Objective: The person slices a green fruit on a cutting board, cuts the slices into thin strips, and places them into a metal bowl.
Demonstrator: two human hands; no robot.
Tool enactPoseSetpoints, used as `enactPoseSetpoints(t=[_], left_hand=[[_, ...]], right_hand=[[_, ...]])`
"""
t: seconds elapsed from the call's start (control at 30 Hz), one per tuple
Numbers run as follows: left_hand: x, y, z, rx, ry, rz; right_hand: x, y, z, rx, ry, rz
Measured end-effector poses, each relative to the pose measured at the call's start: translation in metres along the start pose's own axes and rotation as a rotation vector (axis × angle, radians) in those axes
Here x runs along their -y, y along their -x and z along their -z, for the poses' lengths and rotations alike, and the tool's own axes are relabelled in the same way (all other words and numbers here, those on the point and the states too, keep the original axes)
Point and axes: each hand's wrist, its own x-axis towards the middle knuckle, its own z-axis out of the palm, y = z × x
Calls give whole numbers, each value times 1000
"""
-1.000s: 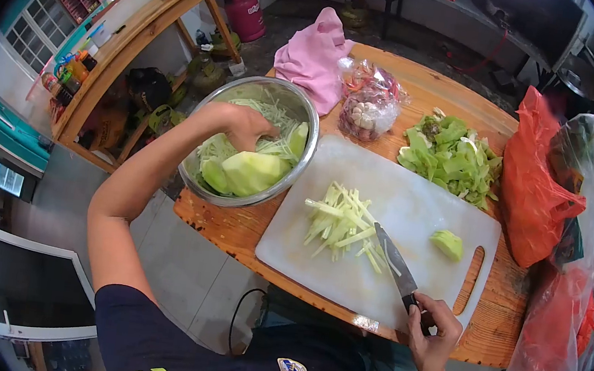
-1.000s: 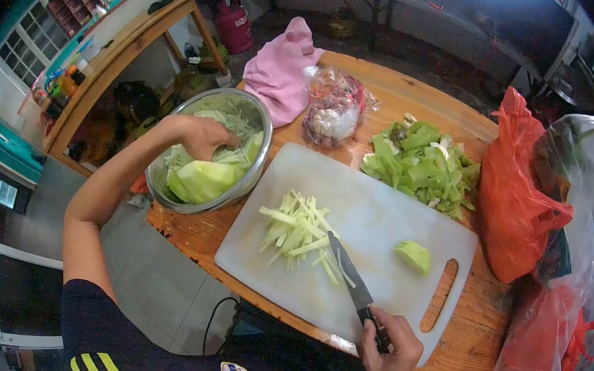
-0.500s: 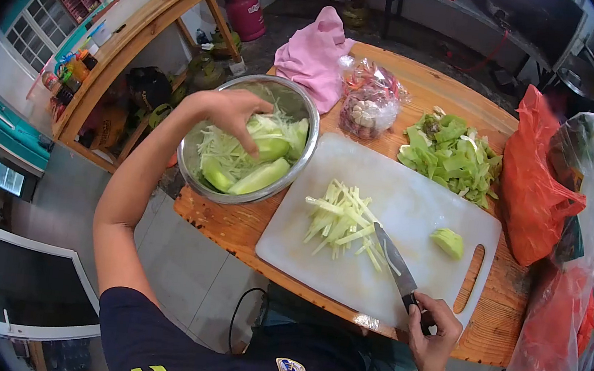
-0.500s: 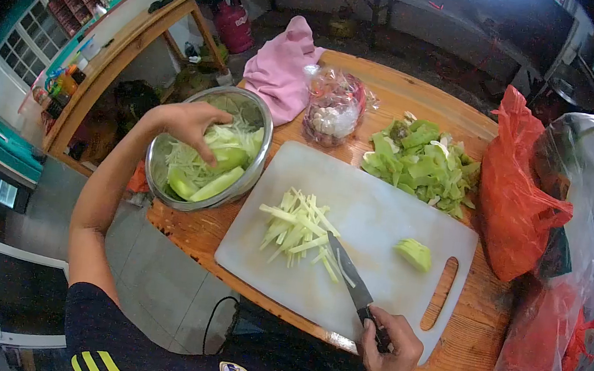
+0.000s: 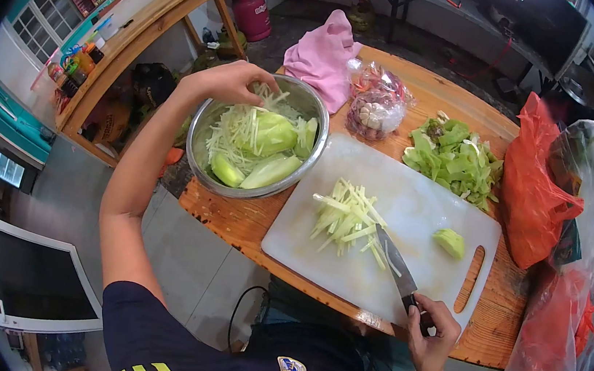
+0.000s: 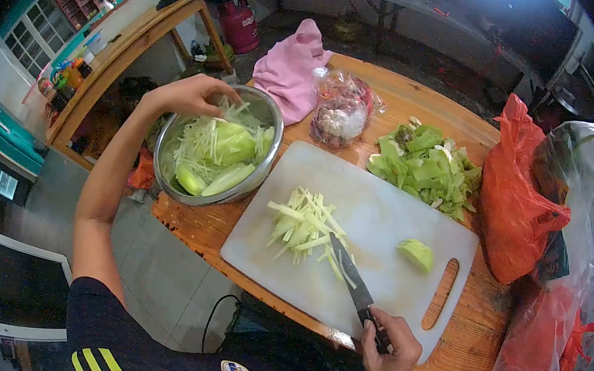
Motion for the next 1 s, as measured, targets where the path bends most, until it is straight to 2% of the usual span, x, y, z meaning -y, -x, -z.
enactPoseSetpoints(t=[0.03, 0.13, 0.23, 0.37, 0.47, 0.5, 0.6, 0.7, 0.8, 0.9, 1.0], left_hand=[[-3, 4, -1, -88, -71, -40], [-27, 29, 3, -253, -97, 24], [-15, 52, 2, -115, -57, 341], [-12, 66, -21, 107, -84, 399], [-10, 60, -37, 79, 19, 400], [-6, 52, -36, 231, 35, 498], [13, 52, -43, 184, 229, 359], [-12, 45, -33, 296, 299, 452], [-14, 41, -44, 227, 267, 402], [-14, 42, -50, 169, 182, 438], [10, 45, -58, 148, 309, 346]], right_hand=[[0, 0, 0, 0, 0, -1], [1, 0, 0, 5, 3, -5], [-1, 0, -2, -9, -11, 3], [1, -3, -3, 18, 1, 8], [0, -4, -3, 18, 1, 29], [0, -4, -3, 13, 3, 39], [-2, -2, -3, -3, -7, 44], [-1, 0, -2, 11, -27, 19], [-3, 0, 0, 19, -19, 24], [-1, 1, 0, 19, -26, 30], [-2, 3, 0, 27, -31, 45]])
